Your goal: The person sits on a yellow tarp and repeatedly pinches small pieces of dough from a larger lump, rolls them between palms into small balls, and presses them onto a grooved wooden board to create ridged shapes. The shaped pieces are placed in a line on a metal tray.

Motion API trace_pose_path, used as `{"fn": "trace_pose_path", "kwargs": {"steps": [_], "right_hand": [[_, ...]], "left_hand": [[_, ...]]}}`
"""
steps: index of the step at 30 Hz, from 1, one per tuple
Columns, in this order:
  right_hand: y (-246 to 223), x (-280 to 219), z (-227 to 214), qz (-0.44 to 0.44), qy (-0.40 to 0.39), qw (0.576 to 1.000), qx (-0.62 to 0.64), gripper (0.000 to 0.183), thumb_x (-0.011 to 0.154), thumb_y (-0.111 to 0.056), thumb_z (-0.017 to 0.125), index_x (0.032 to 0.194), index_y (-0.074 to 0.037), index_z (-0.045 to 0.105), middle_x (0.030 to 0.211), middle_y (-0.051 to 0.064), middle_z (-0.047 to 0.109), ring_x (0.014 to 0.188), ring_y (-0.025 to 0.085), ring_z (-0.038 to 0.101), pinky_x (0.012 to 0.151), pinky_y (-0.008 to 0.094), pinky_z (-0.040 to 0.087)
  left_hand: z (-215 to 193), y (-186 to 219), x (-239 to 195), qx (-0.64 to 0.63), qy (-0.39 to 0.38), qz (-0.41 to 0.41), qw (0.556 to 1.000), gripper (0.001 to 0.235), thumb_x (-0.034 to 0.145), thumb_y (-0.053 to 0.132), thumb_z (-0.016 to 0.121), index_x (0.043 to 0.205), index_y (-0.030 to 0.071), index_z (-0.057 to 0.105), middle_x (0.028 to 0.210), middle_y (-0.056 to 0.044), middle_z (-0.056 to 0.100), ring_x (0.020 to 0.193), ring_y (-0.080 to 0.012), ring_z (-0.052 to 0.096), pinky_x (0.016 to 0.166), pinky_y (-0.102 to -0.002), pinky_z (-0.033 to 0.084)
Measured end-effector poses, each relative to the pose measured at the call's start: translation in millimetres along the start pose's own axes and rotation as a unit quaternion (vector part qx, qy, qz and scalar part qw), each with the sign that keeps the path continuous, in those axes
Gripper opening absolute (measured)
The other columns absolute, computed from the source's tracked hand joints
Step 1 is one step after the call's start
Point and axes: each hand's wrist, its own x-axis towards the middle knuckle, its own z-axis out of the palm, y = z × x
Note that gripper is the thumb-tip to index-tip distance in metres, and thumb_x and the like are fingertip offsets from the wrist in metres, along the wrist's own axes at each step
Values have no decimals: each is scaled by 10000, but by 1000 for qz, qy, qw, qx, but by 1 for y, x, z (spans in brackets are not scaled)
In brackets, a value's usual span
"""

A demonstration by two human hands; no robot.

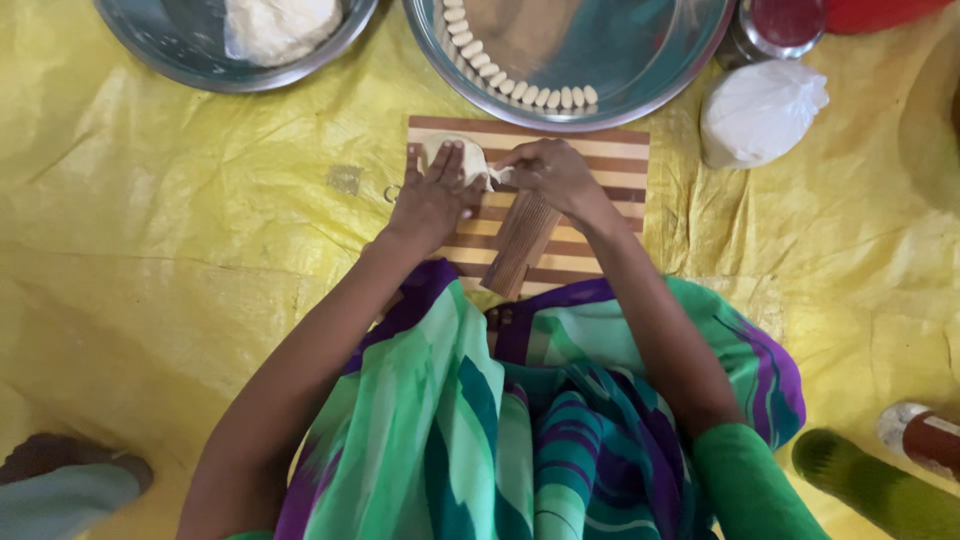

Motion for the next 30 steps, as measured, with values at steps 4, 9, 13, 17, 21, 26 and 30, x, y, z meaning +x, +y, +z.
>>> {"fn": "trace_pose_path", "kwargs": {"steps": [4,9,13,17,21,26,30], "right_hand": [[-54,-31,-4,-61,11,992,114,287,767,-16,847,979,-19,653,863,65,686,775,96,691,670,247,604],[-93,-76,18,-134,140,981,8,160,835,-5,812,945,12,697,950,89,701,807,137,734,706,267,609],[-96,-94,41,-203,270,940,-46,159,898,76,702,1044,16,724,1014,116,665,872,210,721,773,342,579],[-87,-100,38,-245,248,933,-89,362,837,132,575,1074,-56,775,1191,107,674,1092,240,694,959,389,555],[-85,-92,17,-264,229,934,-77,345,1054,-198,554,1389,-130,600,1538,175,439,1465,338,445,1216,461,412],[-84,-90,34,-346,140,927,-48,892,1048,-759,213,1660,-111,192,1748,209,26,1610,370,60,1325,481,96],[-67,-97,37,-339,54,939,-11,1032,1000,-815,155,1650,-15,118,1757,227,53,1658,370,80,1360,495,141]], "left_hand": [[-40,-10,5,-318,37,-144,936,435,1095,399,495,1409,135,640,1399,-147,677,1371,-277,584,1223,-471,395],[-78,22,15,-808,89,-66,578,641,1007,559,442,1397,83,619,1421,-110,668,1344,-206,602,1109,-327,489],[-86,46,15,-901,101,76,414,636,1090,502,461,1474,0,530,1496,-227,580,1417,-296,541,1184,-396,455],[-98,39,14,-908,119,63,397,613,1060,450,442,1536,68,379,1571,-211,457,1463,-288,486,1184,-438,440],[-106,42,6,-888,71,-15,455,679,1037,297,535,1658,134,312,1628,-294,414,1404,-467,418,1131,-622,351],[-99,70,8,-901,74,102,416,784,1045,624,228,1665,152,146,1728,-141,229,1603,-346,228,1270,-515,215],[-109,83,22,-918,63,5,392,955,864,764,60,1643,213,89,1695,-116,220,1541,-343,202,1182,-559,177]]}}
